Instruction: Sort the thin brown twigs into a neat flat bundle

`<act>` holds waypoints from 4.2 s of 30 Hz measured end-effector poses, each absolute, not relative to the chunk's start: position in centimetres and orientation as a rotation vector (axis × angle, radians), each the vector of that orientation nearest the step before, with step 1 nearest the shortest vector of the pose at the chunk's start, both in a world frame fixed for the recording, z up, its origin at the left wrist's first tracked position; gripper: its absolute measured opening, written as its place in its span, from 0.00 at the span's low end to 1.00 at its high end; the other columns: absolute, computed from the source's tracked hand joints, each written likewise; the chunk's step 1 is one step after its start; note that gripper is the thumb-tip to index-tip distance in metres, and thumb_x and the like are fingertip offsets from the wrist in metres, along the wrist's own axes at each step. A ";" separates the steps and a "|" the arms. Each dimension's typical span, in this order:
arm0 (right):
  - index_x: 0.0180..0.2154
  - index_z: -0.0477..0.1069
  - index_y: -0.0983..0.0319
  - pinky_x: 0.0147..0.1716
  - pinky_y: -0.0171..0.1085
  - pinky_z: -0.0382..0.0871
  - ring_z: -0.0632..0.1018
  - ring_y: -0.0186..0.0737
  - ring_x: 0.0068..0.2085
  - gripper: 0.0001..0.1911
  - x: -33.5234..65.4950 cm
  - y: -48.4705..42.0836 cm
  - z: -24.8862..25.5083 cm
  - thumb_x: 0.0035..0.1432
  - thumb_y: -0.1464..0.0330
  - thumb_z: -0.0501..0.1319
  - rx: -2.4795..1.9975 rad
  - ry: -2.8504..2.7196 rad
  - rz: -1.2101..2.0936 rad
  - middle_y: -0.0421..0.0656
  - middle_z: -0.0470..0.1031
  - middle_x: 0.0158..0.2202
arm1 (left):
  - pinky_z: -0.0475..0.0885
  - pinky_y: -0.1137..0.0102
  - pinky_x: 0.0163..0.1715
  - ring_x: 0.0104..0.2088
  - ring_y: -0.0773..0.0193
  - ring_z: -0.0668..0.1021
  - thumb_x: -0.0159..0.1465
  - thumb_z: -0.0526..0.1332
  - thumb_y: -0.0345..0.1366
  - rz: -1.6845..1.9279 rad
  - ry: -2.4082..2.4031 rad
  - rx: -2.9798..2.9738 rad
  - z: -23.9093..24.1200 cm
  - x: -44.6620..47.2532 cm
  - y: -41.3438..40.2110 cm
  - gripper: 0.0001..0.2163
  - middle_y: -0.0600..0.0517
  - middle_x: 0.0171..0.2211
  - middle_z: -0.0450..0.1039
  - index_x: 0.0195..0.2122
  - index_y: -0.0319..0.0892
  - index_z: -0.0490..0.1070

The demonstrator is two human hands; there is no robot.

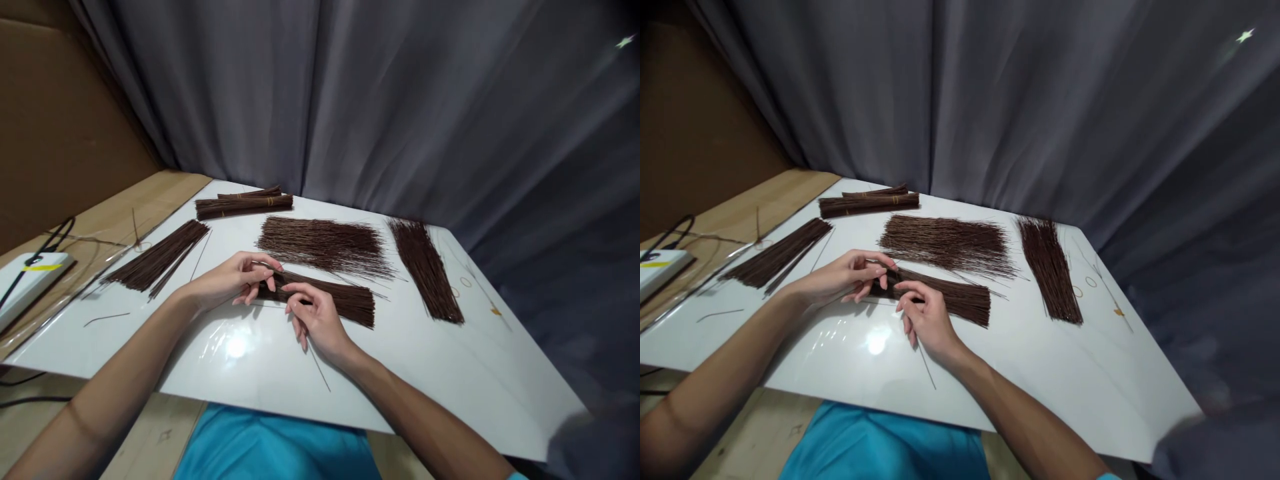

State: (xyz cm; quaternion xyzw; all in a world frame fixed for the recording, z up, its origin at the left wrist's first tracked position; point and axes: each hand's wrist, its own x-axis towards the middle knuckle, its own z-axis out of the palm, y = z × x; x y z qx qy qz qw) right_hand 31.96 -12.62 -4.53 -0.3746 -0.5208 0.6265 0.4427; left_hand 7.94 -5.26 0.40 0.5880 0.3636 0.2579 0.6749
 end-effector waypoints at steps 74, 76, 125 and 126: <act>0.42 0.82 0.64 0.22 0.35 0.78 0.80 0.37 0.24 0.20 31.1 -12.0 -5.0 0.61 0.54 0.74 -1.041 -1.230 1.452 0.47 0.84 0.32 | 0.60 0.78 0.13 0.18 0.73 0.67 0.70 0.68 0.47 0.458 0.792 1.595 0.3 9.3 -5.9 0.14 0.48 0.31 0.79 0.41 0.38 0.80; 0.41 0.82 0.65 0.22 0.35 0.77 0.78 0.35 0.23 0.19 31.1 -12.0 -5.1 0.61 0.54 0.74 -1.041 -1.246 1.441 0.46 0.83 0.31 | 0.59 0.78 0.13 0.18 0.73 0.67 0.70 0.68 0.46 0.463 0.803 1.598 0.3 9.4 -6.0 0.14 0.48 0.31 0.79 0.41 0.38 0.80; 0.44 0.73 0.65 0.40 0.42 0.71 0.78 0.48 0.40 0.13 33.7 -12.0 -0.2 0.70 0.83 0.53 -1.148 -2.612 0.026 0.51 0.79 0.40 | 0.66 0.67 0.33 0.29 0.63 0.74 0.71 0.57 0.27 0.574 0.848 2.431 -0.2 11.6 -7.7 0.12 0.47 0.30 0.75 0.30 0.38 0.75; 0.43 0.73 0.65 0.41 0.42 0.70 0.78 0.48 0.40 0.13 34.1 -11.6 0.3 0.69 0.83 0.54 -1.106 -2.673 0.007 0.50 0.78 0.40 | 0.67 0.67 0.34 0.30 0.63 0.75 0.71 0.57 0.28 0.534 0.803 2.398 0.0 11.6 -7.8 0.12 0.47 0.31 0.76 0.30 0.38 0.75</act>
